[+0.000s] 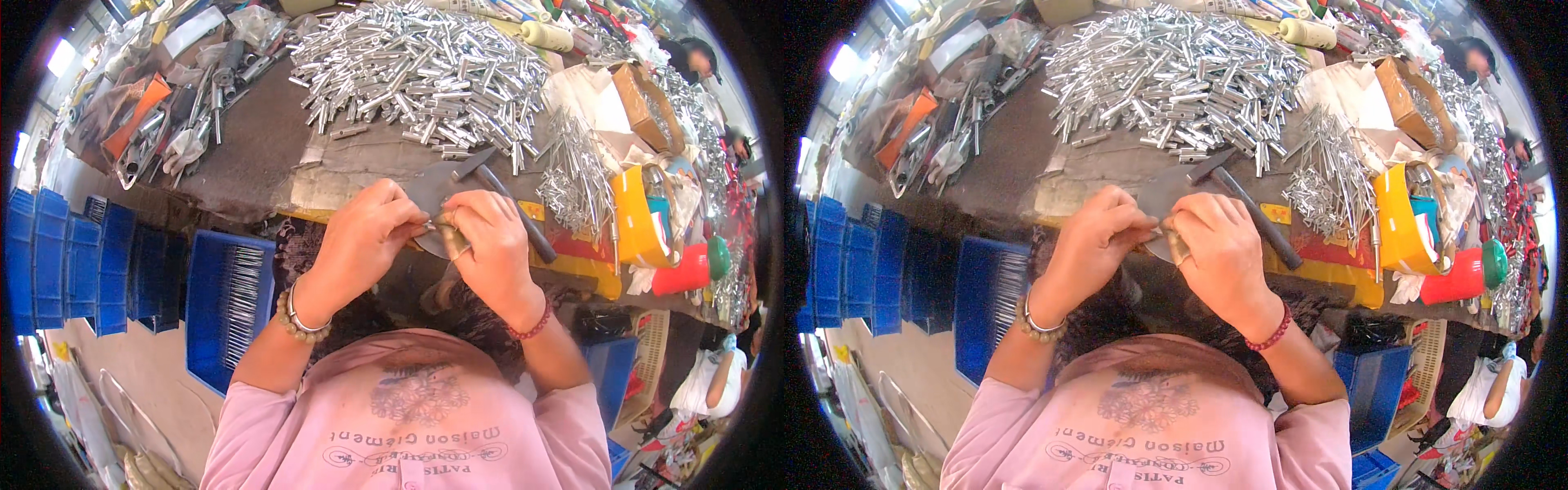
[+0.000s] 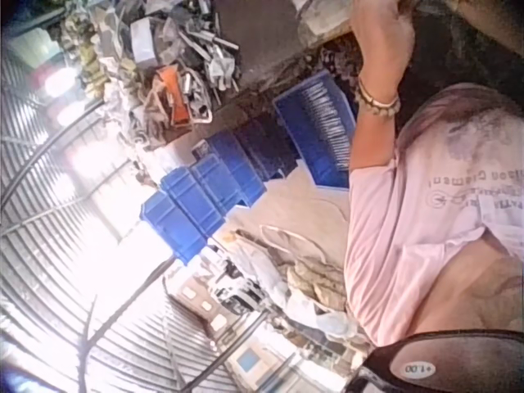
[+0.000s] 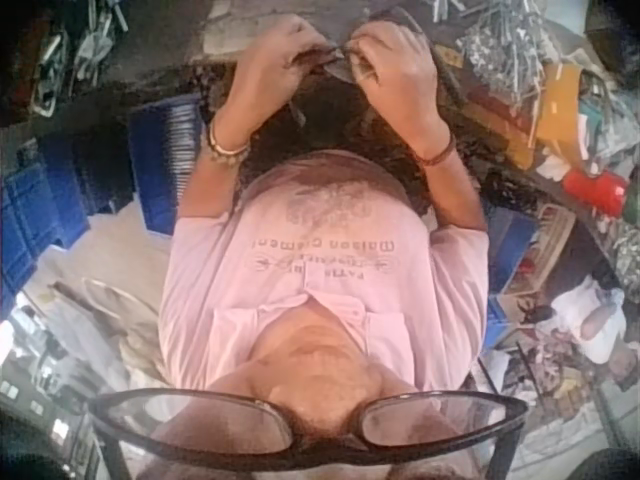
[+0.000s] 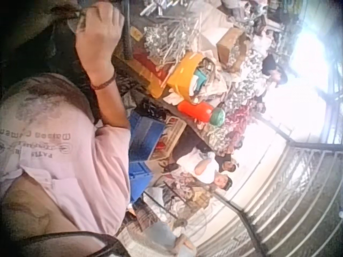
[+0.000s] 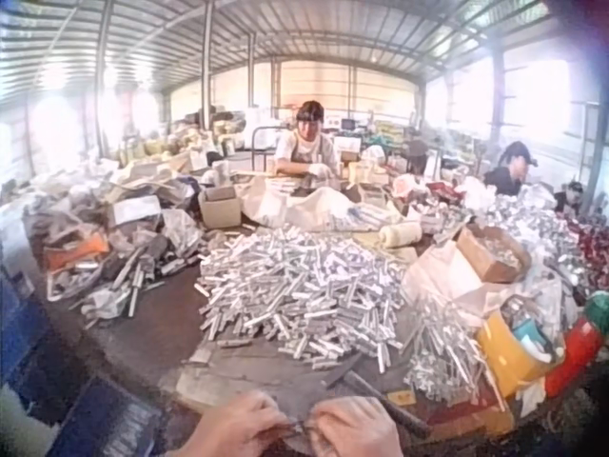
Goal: The person assembles metal components by inserting pins into metal sleeves over a round metal plate and places the assembled pieces into a blue crate.
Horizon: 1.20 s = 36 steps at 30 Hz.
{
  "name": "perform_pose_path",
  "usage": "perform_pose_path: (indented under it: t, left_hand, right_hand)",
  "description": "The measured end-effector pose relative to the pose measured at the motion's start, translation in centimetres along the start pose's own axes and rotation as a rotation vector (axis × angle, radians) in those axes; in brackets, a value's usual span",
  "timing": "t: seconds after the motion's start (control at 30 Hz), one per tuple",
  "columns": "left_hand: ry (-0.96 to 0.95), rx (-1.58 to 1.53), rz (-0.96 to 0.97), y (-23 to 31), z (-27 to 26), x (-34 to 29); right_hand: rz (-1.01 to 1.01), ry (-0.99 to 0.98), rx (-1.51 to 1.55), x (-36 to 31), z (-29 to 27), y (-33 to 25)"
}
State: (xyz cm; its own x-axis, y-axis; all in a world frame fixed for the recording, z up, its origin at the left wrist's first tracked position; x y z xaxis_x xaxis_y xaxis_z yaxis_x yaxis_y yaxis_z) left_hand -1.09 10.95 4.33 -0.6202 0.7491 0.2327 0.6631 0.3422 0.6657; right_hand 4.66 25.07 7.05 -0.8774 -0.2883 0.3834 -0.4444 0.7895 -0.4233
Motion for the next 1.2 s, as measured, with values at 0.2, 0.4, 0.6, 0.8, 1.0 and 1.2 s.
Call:
perform_pose_path:
  t: [0.2,0.4,0.6,0.8,1.0,1.2]
  left_hand:
    - [-0.001,-0.024,-0.018,-0.3,0.1,-0.1]
    - [-0.028,-0.091,-0.032,-0.4,0.0,-0.1]
    - [-0.081,-0.105,-0.06,-0.6,0.1,0.4]
    - [-0.066,-0.158,-0.007,-0.1,-0.1,0.5]
    - [-0.061,-0.16,0.006,-0.5,0.1,0.2]
    - [-0.041,-0.197,0.021,-0.7,0.2,0.2]
  right_hand:
    - [-0.03,-0.066,-0.175,-0.7,-2.0,-1.0]
    - [0.374,-0.174,-0.339,-2.5,-3.2,5.4]
    - [0.222,-0.028,-0.073,-4.0,-5.2,1.5]
    - [0.074,0.048,-0.125,-3.9,-6.8,-2.3]
    - [0.098,-0.055,-0.23,-3.6,-6.6,-3.1]
    - [0.15,-0.147,-0.198,-4.6,-3.8,-1.9]
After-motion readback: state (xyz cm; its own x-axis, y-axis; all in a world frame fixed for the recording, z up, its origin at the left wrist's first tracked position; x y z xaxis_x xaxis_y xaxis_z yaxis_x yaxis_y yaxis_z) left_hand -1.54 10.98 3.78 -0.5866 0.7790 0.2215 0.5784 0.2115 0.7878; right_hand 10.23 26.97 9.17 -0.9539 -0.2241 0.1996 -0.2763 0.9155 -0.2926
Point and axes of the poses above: each hand's wrist, its own x-axis towards the middle knuckle, its own z-axis out of the palm, y = z × x, the point moved 10 cm from there along x, towards the middle knuckle, and after that the axes turned 15 degrees about -y, right-handed, at the moved point
